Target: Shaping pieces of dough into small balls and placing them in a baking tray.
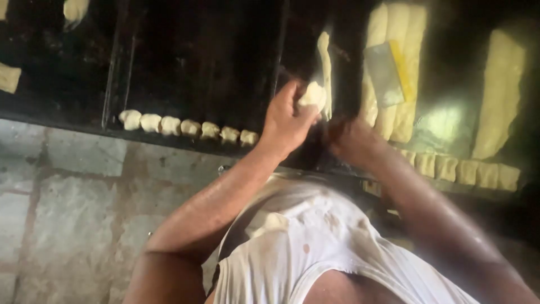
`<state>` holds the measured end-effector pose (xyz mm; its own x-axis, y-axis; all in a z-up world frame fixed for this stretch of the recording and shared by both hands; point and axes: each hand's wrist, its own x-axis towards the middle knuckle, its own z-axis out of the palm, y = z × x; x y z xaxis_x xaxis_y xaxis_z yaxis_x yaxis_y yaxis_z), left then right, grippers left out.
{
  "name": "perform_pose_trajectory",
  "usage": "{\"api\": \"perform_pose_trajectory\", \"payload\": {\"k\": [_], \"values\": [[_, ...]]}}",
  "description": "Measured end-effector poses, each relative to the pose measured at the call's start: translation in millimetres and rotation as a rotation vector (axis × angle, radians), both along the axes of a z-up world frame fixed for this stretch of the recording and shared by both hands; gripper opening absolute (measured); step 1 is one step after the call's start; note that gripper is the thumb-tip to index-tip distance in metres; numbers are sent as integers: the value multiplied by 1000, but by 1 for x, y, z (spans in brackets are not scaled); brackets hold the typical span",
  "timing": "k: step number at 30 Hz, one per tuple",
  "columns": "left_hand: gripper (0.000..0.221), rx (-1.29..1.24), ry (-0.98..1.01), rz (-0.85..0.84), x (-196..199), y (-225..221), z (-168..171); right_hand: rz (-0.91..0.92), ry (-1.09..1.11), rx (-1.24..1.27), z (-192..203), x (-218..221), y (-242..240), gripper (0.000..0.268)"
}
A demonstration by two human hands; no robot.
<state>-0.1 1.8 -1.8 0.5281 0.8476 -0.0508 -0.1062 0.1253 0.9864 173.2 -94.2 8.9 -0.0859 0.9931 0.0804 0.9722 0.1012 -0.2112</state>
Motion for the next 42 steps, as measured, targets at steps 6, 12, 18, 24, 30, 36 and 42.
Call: {"api": "perform_pose_trajectory", "payload": {"k": [6,12,18,24,30,36,42], "values": [[34,-27,-77,-178,-3,-4,-12,-64,620,-516,52,-9,-29,21],[28,135,173,-393,1,-26,21,-632,634,-110,65,-12,-6,26],[22,5,258,-371,24,-42,14,-392,570,35,24,15,-42,22],[34,-589,-124,-354,34,-53,31,1,165,550,18,14,-78,46],[17,164,180,-253,48,-72,29,2,262,493,21,57,-91,32],[16,307,160,-355,56,-93,44,-348,1464,-54,36,83,-87,22],[39,238,181,-315,63,-101,31,-505,1261,-251,27,96,-82,11]]}}
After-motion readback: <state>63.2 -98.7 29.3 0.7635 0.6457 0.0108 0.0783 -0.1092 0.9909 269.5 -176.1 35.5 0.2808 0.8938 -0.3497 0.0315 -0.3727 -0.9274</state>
